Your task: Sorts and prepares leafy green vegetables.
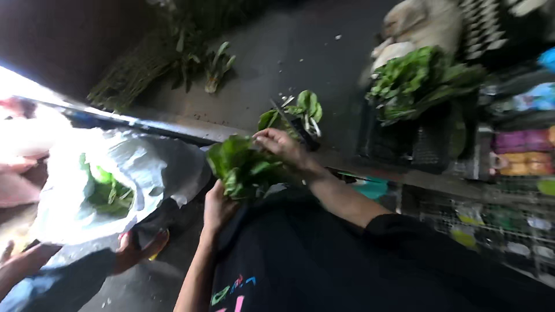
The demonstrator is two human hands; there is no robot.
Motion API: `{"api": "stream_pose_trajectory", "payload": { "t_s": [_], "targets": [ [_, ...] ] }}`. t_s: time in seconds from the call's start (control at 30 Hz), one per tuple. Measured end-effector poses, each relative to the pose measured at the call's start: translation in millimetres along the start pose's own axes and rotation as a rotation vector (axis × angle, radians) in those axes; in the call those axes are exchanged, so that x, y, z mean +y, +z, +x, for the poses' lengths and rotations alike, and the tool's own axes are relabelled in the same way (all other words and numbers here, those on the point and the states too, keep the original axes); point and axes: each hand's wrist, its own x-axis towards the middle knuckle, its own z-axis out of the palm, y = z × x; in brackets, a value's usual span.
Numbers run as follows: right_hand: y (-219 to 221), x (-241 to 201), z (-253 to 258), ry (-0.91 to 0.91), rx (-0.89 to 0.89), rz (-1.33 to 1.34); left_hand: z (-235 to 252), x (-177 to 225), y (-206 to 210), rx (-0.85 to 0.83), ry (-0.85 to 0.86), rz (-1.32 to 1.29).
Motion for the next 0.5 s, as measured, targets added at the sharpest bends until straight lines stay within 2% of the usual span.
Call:
{"api": "stream_pose_trajectory", "payload": {
  "t_s": [0.07,0.2,0.33,0.5],
  "targets": [
    [-0.3,13.2,-1.8,0.095,0.027,0.014,5.4,2.7,2.4,-0.022,-0.18,-0.177],
    [1.3,32.8,-11.9,0.246,-0.003,0.186,12.2,-5.4,9.5,-0.067,-0.442,-0.752],
    [1.0,46.2,-24.7,0.246,-0.04,0.197,23.9,-2.3,12.3,-0.065,-0.55,-1.035],
    [23.9,28.5,-26.2,0.222,-0.099,0.064,42.0,-9.7,11.0,-0.059,-0.58,-1.159]
  ]
}}
